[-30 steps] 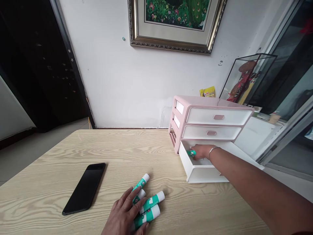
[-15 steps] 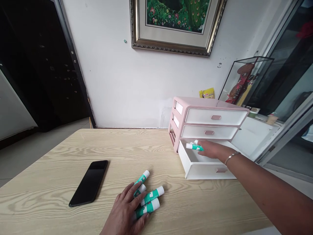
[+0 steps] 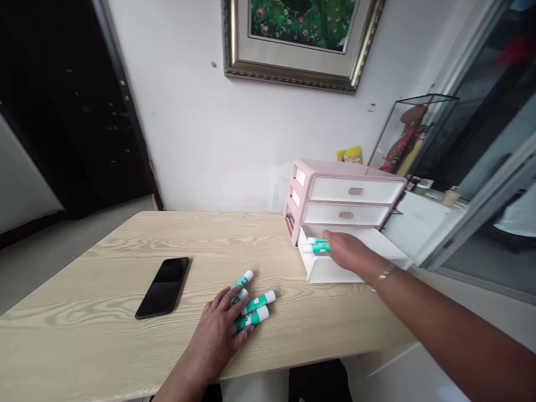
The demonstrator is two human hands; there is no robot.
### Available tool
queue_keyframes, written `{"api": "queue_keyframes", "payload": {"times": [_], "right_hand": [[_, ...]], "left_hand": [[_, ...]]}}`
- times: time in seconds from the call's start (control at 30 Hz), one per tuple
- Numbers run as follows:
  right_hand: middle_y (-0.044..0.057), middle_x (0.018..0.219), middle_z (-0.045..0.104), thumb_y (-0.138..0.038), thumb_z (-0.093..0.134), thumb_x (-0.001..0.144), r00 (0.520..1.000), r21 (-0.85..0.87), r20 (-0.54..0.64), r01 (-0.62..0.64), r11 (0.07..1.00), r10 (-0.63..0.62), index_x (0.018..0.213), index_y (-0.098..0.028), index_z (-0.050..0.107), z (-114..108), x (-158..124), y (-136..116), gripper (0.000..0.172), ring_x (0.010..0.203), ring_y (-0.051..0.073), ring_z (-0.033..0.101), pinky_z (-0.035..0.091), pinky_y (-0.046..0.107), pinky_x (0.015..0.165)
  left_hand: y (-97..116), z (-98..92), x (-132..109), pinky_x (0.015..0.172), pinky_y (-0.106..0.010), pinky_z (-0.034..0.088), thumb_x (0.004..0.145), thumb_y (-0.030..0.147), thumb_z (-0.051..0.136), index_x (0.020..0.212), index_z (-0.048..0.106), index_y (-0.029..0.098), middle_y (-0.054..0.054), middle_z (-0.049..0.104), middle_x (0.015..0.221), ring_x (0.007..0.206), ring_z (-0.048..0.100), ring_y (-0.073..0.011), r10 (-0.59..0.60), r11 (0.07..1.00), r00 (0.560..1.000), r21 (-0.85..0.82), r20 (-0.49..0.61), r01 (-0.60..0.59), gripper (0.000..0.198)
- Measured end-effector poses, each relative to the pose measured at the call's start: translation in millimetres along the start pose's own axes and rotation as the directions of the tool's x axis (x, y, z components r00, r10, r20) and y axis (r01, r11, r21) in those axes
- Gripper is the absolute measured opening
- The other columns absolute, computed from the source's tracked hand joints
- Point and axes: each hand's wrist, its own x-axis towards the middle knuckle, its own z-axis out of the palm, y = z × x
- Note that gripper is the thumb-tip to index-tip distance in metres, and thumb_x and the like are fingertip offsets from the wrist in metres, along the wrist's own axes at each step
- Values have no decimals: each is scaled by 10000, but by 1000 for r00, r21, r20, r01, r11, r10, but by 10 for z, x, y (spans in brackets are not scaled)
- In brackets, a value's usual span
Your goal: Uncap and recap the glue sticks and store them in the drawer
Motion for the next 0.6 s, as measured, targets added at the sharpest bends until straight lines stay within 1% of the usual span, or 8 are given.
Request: {"api": "queue_keyframes", "payload": {"times": [0.1,0.17,0.23,0.3,0.37,0.43,0.5,0.6], "right_hand": [[86,1005,722,-117,571,900,997,92,40,-76,993,73,1132,-194,603,175,92,-10,247,844,207,640,356,248,649],[57,986,728,-194,610,910,990,152,84,-122,981,111,1138,-218,613,234,166,81,229,793,189,633,353,234,626],[38,916,726,-242,625,908,984,196,110,-161,967,141,1116,-227,628,214,214,153,208,720,179,614,340,232,601],[46,908,725,-261,604,917,983,231,99,-174,957,154,1136,-223,629,138,218,129,224,712,185,607,334,239,599],[57,972,730,-286,599,926,989,268,72,-146,952,131,1185,-231,618,54,173,-21,265,783,199,625,349,241,624],[53,1036,732,-306,631,914,996,301,71,-79,950,61,1201,-254,620,12,85,-271,292,879,215,643,372,240,667],[50,1063,735,-297,653,901,990,313,127,24,949,-66,1187,-265,633,38,-25,-560,289,936,230,655,385,248,694],[68,1034,744,-239,645,892,937,304,254,159,939,-241,1140,-236,654,191,-161,-939,248,911,240,678,369,261,661]], "left_hand": [[-46,48,-16,1005,-493,562,931,406,655,1414,624,337,-84,591,1505,1358,554,-341,19,1000,1000,7,-16,-18,489],[-90,97,-25,1003,-487,563,935,420,654,1417,617,355,-71,582,1515,1362,550,-332,48,999,998,-1,-28,-48,488],[-125,139,-29,993,-486,568,934,435,656,1413,618,363,-67,583,1513,1357,555,-332,66,998,997,-8,-39,-67,487],[-140,166,-27,988,-490,569,927,426,664,1416,614,363,-69,585,1510,1346,560,-336,67,998,997,-4,-48,-67,496],[-138,177,-21,1007,-496,556,921,407,675,1437,595,362,-72,572,1521,1352,550,-340,66,998,997,1,-47,-66,524],[-126,176,-18,1036,-507,536,926,407,672,1467,563,366,-73,541,1550,1377,524,-344,62,998,998,-4,-30,-62,553],[-114,167,-24,1047,-516,528,940,422,654,1481,547,364,-76,515,1572,1397,504,-348,51,999,999,-12,-14,-52,554],[-99,146,-40,1042,-524,530,958,433,626,1487,538,369,-73,491,1592,1406,496,-352,40,999,999,-9,5,-40,541]]}}
